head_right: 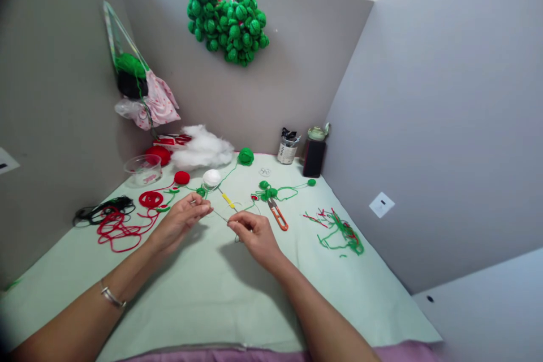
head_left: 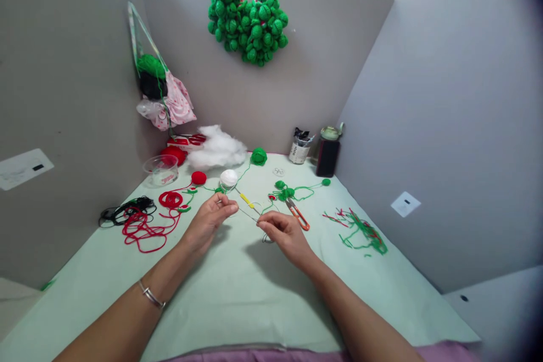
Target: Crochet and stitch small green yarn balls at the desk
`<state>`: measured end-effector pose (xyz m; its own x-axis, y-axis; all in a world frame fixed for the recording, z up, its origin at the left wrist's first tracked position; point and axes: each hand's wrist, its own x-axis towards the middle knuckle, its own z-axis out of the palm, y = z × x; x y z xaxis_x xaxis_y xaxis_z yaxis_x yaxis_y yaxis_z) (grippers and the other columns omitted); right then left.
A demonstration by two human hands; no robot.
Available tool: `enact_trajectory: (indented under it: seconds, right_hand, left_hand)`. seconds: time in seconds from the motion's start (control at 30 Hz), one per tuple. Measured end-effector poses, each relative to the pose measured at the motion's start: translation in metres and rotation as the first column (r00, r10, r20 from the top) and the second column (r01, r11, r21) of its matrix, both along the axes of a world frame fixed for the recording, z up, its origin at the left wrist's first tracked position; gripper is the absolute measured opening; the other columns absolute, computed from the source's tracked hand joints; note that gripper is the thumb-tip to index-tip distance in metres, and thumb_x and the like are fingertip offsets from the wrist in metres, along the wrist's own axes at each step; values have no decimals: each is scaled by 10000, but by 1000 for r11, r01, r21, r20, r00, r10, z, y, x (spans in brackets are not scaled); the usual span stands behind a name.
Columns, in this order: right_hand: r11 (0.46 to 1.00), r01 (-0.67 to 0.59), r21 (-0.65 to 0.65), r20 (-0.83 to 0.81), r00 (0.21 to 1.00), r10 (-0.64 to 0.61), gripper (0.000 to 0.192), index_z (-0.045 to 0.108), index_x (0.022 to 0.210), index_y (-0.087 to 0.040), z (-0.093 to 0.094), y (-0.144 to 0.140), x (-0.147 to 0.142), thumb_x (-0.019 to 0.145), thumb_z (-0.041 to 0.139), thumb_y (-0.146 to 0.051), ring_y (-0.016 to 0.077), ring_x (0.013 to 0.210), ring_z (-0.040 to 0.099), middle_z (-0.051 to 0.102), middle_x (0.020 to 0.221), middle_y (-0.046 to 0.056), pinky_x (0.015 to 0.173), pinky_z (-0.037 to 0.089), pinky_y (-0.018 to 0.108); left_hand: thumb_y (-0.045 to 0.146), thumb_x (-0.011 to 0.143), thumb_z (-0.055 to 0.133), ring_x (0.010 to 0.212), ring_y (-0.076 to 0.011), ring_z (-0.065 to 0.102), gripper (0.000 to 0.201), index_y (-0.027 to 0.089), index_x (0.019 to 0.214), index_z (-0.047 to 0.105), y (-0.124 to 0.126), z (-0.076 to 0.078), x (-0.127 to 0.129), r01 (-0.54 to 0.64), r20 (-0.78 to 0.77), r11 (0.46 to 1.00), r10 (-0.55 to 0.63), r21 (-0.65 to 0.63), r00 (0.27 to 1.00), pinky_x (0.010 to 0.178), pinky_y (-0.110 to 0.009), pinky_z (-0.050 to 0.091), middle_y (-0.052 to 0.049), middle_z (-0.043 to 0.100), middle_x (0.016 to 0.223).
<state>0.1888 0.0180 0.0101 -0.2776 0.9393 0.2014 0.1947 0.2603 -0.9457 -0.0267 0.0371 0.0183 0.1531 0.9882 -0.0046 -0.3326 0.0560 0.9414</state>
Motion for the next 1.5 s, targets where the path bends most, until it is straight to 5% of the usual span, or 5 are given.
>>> enact_trajectory:
  seconds: [0.57,0.77,0.97,1.27,1.5]
  right_hand:
    - [905,415,-91,-660,656,-367,272,663,874,-214,48,28,97,729,816,-385,68,449,188,291,486,-98,420,183,192]
    - [984,70,-162,-104,991,-88,294,715,883,-198,44,0,105,921,621,-474,92,455,369,529,519,-19,463,297,229]
    - [993,89,76,502,857,-115,380,661,1269,-293,28,23,115,905,648,-401,203,896,666,689,1201,76,835,522,348]
    - [485,780,395,500,260,-826,860,409,1453,-43,15,220,193,805,728,-511,411,1319,496,518,1417,292,1042,416,460]
    - [377,841,389,491,157,-857,900,294,1501,-54,-1,251,199,814,741,-425,407,1308,514,512,1416,296,1022,436,454]
  left_hand:
    - [67,672,794,691,-99,586,222,209,779,660,34,21,-77,-462,319,885,457,-66,830,759,-198,579,40,625,712]
    - [306,617,905,722,-159,544,284,256,738,653,20,17,-77,-103,96,993,97,58,991,835,-297,596,-2,547,733]
    - [461,632,854,818,-238,598,272,263,688,676,20,7,-66,-6,-258,999,14,34,966,865,-379,576,-50,593,774]
    - [562,753,744,763,-197,546,342,226,788,694,23,1,-48,275,-519,961,-256,-43,815,692,-302,460,-42,600,788]
    - [531,834,701,810,-169,518,327,208,875,667,21,-10,-39,404,-477,910,-399,-98,783,741,-288,412,-26,588,850]
